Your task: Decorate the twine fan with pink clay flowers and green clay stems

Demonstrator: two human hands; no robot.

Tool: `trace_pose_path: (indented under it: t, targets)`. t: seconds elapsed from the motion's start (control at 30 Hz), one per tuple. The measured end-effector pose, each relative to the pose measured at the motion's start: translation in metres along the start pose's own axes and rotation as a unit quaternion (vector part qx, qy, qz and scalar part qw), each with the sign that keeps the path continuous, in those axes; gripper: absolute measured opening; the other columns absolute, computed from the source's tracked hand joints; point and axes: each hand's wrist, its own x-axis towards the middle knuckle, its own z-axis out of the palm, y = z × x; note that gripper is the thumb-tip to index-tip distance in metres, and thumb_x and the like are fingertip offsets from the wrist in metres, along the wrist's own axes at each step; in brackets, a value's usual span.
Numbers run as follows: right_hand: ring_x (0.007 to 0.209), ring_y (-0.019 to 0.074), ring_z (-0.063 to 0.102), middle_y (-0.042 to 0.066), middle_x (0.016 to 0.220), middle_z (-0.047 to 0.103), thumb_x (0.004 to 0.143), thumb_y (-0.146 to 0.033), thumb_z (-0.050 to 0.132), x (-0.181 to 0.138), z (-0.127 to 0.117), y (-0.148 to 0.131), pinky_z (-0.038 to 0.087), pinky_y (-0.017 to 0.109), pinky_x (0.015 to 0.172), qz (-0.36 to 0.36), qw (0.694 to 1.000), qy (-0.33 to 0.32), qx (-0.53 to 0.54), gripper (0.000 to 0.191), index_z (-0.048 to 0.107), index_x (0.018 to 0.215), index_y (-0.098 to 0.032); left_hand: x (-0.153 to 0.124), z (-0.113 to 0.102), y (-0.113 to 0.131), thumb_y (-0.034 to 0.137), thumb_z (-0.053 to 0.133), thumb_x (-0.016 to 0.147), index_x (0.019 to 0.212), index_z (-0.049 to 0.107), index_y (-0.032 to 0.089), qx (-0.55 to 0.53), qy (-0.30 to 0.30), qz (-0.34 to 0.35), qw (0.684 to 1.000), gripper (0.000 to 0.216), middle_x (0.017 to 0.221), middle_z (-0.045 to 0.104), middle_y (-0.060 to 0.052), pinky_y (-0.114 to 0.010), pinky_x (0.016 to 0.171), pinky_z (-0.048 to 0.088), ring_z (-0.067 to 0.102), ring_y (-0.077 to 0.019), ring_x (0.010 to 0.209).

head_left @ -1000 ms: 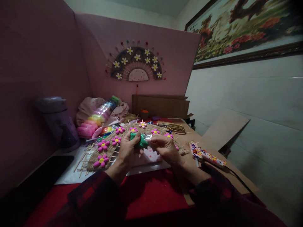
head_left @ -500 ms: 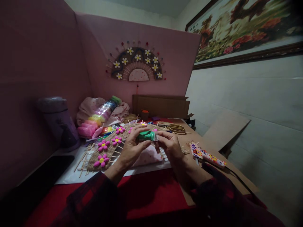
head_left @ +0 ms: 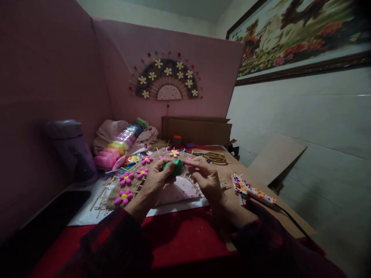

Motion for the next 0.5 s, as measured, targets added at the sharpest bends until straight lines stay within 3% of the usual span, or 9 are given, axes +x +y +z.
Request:
trace_pose_path:
  t: [0.2, 0.5]
  targets:
    - [0.077, 0.015, 0.048, 0.004, 0.088, 0.051, 0.081, -0.014, 0.051, -0.0011, 0.0005, 0.0028, 0.043, 0.028, 0.064, -0.037, 0.999, -0.027, -0.009, 0.034, 0.068, 0.106, -0.029, 0.0005, -0.0008, -0.0028, 0.041, 0.076, 0.064, 0.079, 0.059, 0.015, -0.012, -0.023, 0.008, 1.0, 0.035, 0.058, 0.053, 0.004, -0.014, 0.036, 0.028, 0.042, -0.0043, 0.042]
    - [0.08, 0.0151, 0.049, 0.003, 0.089, 0.048, 0.079, -0.012, 0.047, -0.0005, 0.0012, 0.004, 0.044, 0.029, 0.069, -0.043, 0.998, -0.045, 0.001, 0.036, 0.067, 0.105, -0.027, -0.0015, 0.0012, 0.001, 0.041, 0.078, 0.059, 0.074, 0.058, 0.014, -0.003, -0.012, -0.008, 1.0, 0.038, 0.056, 0.051, 0.004, -0.013, 0.038, 0.029, 0.042, -0.004, 0.044]
